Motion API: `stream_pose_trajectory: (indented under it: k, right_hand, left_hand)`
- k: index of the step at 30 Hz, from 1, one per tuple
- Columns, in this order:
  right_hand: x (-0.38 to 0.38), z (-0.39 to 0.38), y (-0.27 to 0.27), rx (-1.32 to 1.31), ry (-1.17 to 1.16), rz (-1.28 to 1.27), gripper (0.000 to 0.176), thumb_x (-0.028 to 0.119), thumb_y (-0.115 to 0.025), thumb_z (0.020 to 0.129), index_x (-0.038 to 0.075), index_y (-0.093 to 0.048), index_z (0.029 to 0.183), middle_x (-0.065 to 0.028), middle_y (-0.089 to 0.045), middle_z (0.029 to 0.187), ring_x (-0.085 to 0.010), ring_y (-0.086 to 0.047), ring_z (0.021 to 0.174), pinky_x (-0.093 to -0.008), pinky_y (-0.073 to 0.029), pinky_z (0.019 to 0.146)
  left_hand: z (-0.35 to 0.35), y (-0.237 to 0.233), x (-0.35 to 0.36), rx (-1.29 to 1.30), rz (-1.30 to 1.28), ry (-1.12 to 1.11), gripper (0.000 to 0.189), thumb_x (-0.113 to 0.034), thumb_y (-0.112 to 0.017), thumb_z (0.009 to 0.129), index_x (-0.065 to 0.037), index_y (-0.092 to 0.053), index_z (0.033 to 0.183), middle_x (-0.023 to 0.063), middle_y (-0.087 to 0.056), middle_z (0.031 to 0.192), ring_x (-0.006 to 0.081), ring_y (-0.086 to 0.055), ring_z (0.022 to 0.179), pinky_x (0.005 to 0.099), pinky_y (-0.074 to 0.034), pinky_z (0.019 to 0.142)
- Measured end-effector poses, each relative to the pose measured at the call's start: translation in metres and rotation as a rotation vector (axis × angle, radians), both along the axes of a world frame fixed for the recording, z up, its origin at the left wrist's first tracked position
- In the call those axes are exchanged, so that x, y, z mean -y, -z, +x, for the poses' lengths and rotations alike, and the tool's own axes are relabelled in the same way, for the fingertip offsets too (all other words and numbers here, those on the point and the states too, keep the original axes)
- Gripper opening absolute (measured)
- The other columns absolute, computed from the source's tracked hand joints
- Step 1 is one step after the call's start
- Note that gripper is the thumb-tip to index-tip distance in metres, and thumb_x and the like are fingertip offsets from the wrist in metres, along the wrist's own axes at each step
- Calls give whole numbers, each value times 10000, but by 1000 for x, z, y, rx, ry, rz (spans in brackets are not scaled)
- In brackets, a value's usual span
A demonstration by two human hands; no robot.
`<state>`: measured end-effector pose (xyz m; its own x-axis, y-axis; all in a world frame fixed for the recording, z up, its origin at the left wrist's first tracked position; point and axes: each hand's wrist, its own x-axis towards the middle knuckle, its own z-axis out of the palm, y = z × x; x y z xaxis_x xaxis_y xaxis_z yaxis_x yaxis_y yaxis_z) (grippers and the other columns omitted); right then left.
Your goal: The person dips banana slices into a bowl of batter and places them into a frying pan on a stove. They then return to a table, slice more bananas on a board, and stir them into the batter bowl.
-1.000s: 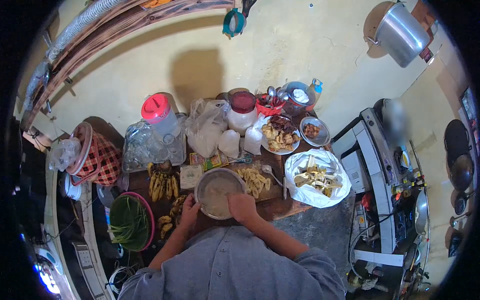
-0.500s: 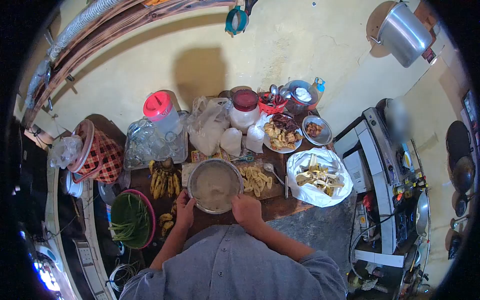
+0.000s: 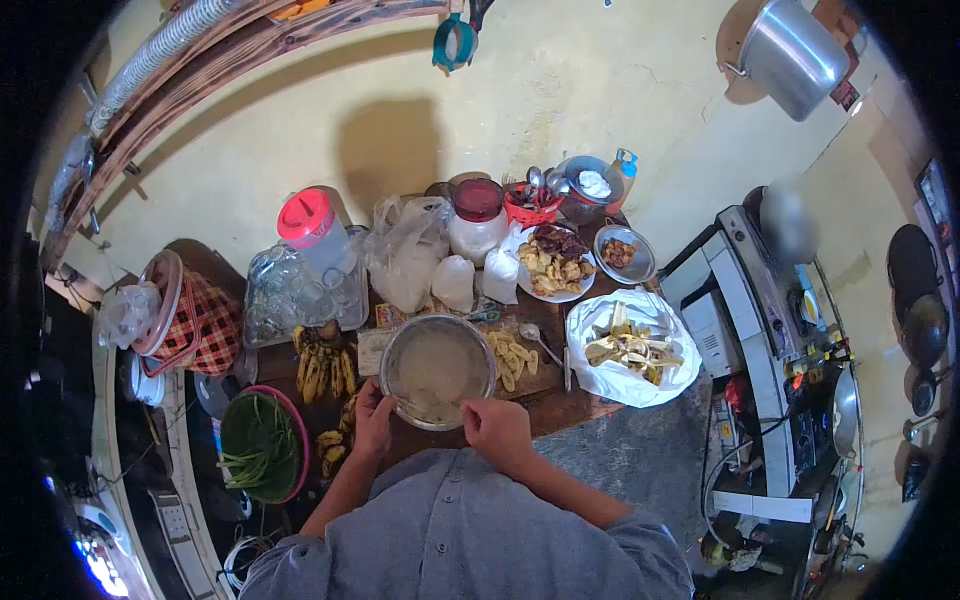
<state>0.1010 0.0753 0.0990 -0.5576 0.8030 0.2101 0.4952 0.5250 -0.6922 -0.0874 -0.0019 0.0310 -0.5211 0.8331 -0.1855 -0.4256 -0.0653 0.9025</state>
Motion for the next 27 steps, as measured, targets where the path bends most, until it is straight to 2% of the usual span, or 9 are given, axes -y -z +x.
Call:
stream_pose_trajectory:
  k: [4, 10, 13, 15, 16, 18, 21, 24, 27]
  right_hand:
    - [-1, 11, 1, 127, 32, 26, 167, 178, -569, 768, 35, -649, 800, -156, -597, 651, -315, -596, 600, -389, -462, 535]
    - [-10, 43, -12, 2, 218, -296, 201, 178, -573, 778, 13, -654, 860, -151, -606, 632, -233, -609, 555, -335, -449, 522]
    - [-14, 72, -1, -191, 349, -361, 225, 204, -575, 779, -3, -651, 819, -170, -590, 608, -229, -582, 510, -344, -422, 495]
    - [-16, 97, 19, -305, 468, -599, 228, 176, -572, 800, -36, -647, 839, -102, -602, 585, -166, -558, 503, -305, -425, 493]
    - [-17, 106, 7, -319, 508, -592, 228, 176, -572, 800, -36, -647, 839, -102, -602, 585, -166, -558, 503, -305, -425, 493]
    - [-17, 129, -22, -605, 611, -866, 207, 136, -558, 822, -50, -646, 847, -30, -565, 549, -99, -478, 451, -254, -374, 433]
    - [-12, 186, -7, -808, 667, -972, 173, 104, -550, 830, -38, -646, 852, 2, -518, 519, -49, -393, 413, -221, -295, 386]
    - [-5, 240, -20, -936, 836, -981, 163, 112, -556, 829, -22, -648, 838, 17, -479, 491, -25, -321, 389, -216, -228, 364]
    - [9, 300, -23, -862, 987, -818, 169, 122, -562, 827, -24, -647, 834, 17, -504, 514, -61, -375, 393, -227, -283, 369]
  left_hand:
    - [7, -10, -10, -56, 53, 44, 140, 54, -477, 784, -41, -477, 887, -3, -508, 822, 69, -476, 765, 212, -390, 723]
    - [30, -23, -44, -39, 69, 192, 101, 15, -518, 797, -39, -488, 876, 2, -524, 827, 70, -488, 766, 216, -394, 705]
    - [53, -32, -67, 56, 66, 318, 72, -23, -534, 817, -43, -492, 872, 5, -537, 820, 74, -500, 759, 216, -400, 702]
    - [72, -35, -83, 76, 60, 411, 91, -2, -509, 820, -46, -500, 898, 14, -551, 863, 102, -530, 803, 256, -442, 736]
    - [84, -41, -91, 77, 59, 452, 91, -2, -509, 820, -46, -500, 898, 14, -551, 863, 102, -530, 803, 256, -442, 736]
    - [113, -55, -105, 186, -111, 495, 72, -11, -506, 832, -61, -503, 884, 14, -552, 856, 108, -536, 800, 284, -470, 721]
    - [156, -45, -127, 197, -32, 668, 37, -54, -537, 831, -65, -507, 848, -1, -539, 801, 78, -502, 738, 221, -413, 685]
    - [214, -33, -146, 60, 38, 742, 47, -57, -541, 829, -71, -497, 824, -1, -537, 802, 70, -502, 724, 216, -423, 640]
    - [279, -41, -156, 220, 55, 914, 59, -55, -524, 839, -79, -471, 830, -8, -518, 794, 70, -506, 750, 228, -441, 621]
